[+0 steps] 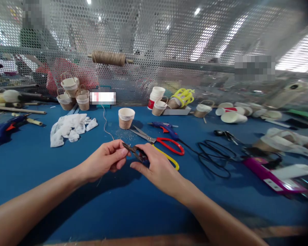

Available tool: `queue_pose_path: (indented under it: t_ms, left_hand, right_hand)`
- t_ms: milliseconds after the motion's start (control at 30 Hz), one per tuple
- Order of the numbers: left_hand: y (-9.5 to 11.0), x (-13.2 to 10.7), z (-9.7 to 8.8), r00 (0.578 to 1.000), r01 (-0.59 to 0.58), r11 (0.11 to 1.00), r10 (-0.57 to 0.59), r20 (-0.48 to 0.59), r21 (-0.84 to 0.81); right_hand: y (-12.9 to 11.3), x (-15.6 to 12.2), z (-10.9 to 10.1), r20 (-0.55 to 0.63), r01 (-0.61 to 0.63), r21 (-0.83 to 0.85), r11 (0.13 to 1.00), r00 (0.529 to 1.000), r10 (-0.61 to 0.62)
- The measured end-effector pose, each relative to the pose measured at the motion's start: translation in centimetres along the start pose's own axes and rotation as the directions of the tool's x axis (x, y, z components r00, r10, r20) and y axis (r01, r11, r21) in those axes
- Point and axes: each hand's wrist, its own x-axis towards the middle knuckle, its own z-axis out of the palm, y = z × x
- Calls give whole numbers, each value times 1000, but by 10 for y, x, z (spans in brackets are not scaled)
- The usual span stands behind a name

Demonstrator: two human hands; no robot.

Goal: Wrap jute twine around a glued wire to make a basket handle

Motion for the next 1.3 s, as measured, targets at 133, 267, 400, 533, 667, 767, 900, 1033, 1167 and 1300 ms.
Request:
queue_pose_path:
  t_ms: [133, 267, 400, 533, 667, 767, 900, 1033, 1167, 1300]
  left_hand:
    - [0, 0, 0, 999, 3, 999, -2, -32, 34]
    - [1, -1, 1, 999, 30, 998, -29, -22, 46]
    - [3, 0, 1, 999, 42, 998, -41, -13, 55]
    - [5, 0, -2, 997, 69, 997, -70, 42, 29]
    - [6, 0, -3, 994, 95, 995, -94, 62, -14]
    - [5, 0, -3, 997, 73, 997, -73, 25, -4]
    - [4, 1, -2, 998, 60, 998, -60, 16, -12]
    - [5, 1, -2, 999, 52, 999, -52, 15, -15]
    - [4, 1, -2, 999, 43, 999, -42, 18, -26]
    - [3, 0, -2, 998, 49, 997, -47, 39, -56]
  right_hand:
    - [0, 1, -2, -12, -7, -12, 1000, 1000, 7]
    - [-1, 1, -4, 5, -3, -45, 999, 1000, 3]
    - [-2, 1, -4, 19, -23, -52, 998, 1000, 24]
    - [1, 2, -3, 13, -36, -32, 999, 999, 37]
    - [3, 3, -2, 25, -41, 3, 999, 999, 41]
    - [3, 3, -3, 35, -27, 33, 999, 999, 26]
    - [1, 2, -4, 39, -24, 32, 999, 999, 23]
    - [-2, 3, -6, 44, -11, 14, 1000, 999, 11]
    - [-2, 3, -6, 50, -4, -15, 1000, 999, 5]
    - [0, 2, -5, 45, -6, -35, 999, 999, 7]
